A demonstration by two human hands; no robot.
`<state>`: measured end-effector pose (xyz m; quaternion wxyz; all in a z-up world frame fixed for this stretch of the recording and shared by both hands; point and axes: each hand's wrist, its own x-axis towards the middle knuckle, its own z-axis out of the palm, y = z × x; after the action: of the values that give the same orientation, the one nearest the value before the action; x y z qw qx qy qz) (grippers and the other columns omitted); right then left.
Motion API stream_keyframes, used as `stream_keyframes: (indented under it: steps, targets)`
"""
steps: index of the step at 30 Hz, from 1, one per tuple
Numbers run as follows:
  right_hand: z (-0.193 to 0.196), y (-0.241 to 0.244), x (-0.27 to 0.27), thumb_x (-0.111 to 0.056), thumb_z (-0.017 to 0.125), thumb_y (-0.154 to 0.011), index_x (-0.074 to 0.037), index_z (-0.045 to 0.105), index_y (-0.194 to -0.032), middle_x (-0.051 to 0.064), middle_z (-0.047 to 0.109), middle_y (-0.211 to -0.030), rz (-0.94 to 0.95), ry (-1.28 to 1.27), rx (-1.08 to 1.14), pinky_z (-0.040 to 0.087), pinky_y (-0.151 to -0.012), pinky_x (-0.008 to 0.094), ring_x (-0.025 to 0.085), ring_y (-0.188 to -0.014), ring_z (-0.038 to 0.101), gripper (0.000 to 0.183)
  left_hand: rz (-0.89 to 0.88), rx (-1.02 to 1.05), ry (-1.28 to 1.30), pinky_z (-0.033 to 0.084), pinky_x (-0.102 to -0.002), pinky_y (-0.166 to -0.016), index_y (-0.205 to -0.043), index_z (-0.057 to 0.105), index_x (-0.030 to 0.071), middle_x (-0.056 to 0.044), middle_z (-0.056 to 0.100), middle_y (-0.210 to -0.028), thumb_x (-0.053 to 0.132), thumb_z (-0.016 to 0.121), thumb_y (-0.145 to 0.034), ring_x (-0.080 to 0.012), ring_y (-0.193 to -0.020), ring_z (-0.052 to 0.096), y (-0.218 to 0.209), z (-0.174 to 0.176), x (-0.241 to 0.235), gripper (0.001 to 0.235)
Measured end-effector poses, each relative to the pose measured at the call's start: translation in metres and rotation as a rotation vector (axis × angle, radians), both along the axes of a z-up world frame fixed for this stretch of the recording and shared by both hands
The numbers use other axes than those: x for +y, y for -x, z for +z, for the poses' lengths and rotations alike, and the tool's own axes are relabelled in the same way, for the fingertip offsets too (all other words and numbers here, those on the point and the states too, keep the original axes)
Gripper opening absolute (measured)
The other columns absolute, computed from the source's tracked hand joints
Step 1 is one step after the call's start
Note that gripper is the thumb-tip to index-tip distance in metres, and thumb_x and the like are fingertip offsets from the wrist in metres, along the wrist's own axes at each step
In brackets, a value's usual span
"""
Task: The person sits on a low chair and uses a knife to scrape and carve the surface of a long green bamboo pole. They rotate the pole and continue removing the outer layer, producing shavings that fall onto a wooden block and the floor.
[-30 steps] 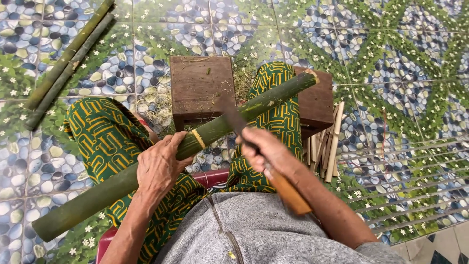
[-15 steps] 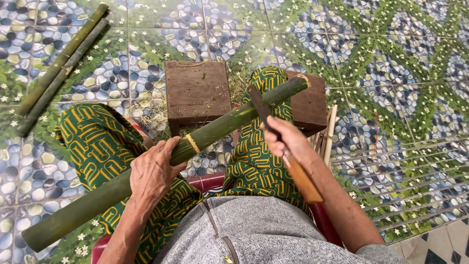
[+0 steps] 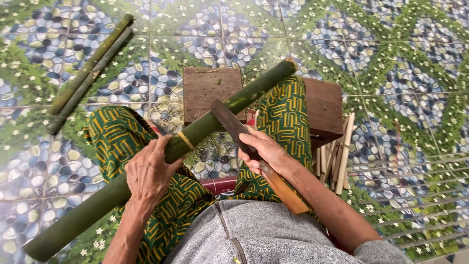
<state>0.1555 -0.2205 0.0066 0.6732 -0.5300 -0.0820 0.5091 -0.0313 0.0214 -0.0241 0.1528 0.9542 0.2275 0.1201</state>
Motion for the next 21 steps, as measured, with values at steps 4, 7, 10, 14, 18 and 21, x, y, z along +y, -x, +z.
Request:
stream_keyframes:
  steps: [4, 7, 10, 14, 18, 21]
  targets:
    - [-0.017, 0.0, 0.041, -0.023, 0.053, -0.107, -0.005, 0.025, -0.157, 0.017, 0.048, -0.059, 0.03, -0.067, 0.021, 0.046, -0.024, 0.036, 0.019, -0.033, 0.045, 0.06, 0.055, -0.028, -0.03, 0.058, -0.041, -0.08, -0.125, 0.062, 0.02, -0.004, 0.069, -0.096, 0.047, 0.082, -0.081, -0.0283, -0.093, 0.074, 0.015, 0.014, 0.013, 0.055]
    - [-0.042, 0.003, 0.069, -0.026, 0.053, -0.107, -0.008, 0.044, -0.147, 0.016, 0.05, -0.06, 0.115, -0.076, 0.044, 0.047, -0.026, 0.035, 0.018, -0.034, 0.048, 0.045, 0.117, -0.021, -0.034, 0.058, -0.042, -0.081, -0.124, 0.063, 0.017, -0.007, 0.071, -0.097, 0.046, 0.084, -0.078, -0.0297, -0.094, 0.075, 0.031, 0.013, 0.018, 0.058]
    - [-0.068, 0.017, 0.091, -0.027, 0.054, -0.107, -0.01, 0.054, -0.136, 0.014, 0.052, -0.062, 0.195, -0.046, 0.111, 0.047, -0.027, 0.034, 0.016, -0.036, 0.048, 0.034, 0.151, 0.044, 0.091, 0.058, -0.041, -0.078, -0.122, 0.064, 0.015, -0.009, 0.072, -0.094, 0.051, 0.075, -0.089, -0.0291, -0.094, 0.074, 0.042, 0.02, 0.016, 0.05]
    - [-0.109, 0.025, 0.107, -0.027, 0.057, -0.108, -0.009, 0.056, -0.131, 0.012, 0.053, -0.063, 0.233, -0.033, 0.241, 0.046, -0.026, 0.032, 0.014, -0.036, 0.047, 0.03, 0.157, 0.253, -0.172, 0.059, -0.035, -0.077, -0.118, 0.064, 0.018, -0.004, 0.072, -0.088, 0.049, 0.067, -0.096, -0.0212, -0.088, 0.074, 0.029, 0.014, 0.008, 0.038]
    - [-0.128, 0.023, 0.107, -0.026, 0.054, -0.109, -0.008, 0.055, -0.129, 0.009, 0.05, -0.064, 0.245, -0.072, 0.373, 0.046, -0.026, 0.031, 0.012, -0.036, 0.047, 0.027, 0.121, 0.298, -0.307, 0.059, -0.034, -0.075, -0.117, 0.063, 0.016, -0.002, 0.069, -0.086, 0.051, 0.068, -0.092, -0.0213, -0.088, 0.075, 0.02, 0.001, 0.006, 0.043]
    - [-0.126, 0.024, 0.109, -0.03, 0.058, -0.108, -0.005, 0.056, -0.116, 0.008, 0.051, -0.064, 0.224, -0.024, 0.362, 0.044, -0.026, 0.03, 0.011, -0.037, 0.047, 0.026, 0.109, 0.29, -0.241, 0.058, -0.035, -0.076, -0.117, 0.063, 0.015, -0.003, 0.067, -0.086, 0.051, 0.067, -0.093, -0.0227, -0.089, 0.072, 0.019, -0.003, 0.01, 0.043]
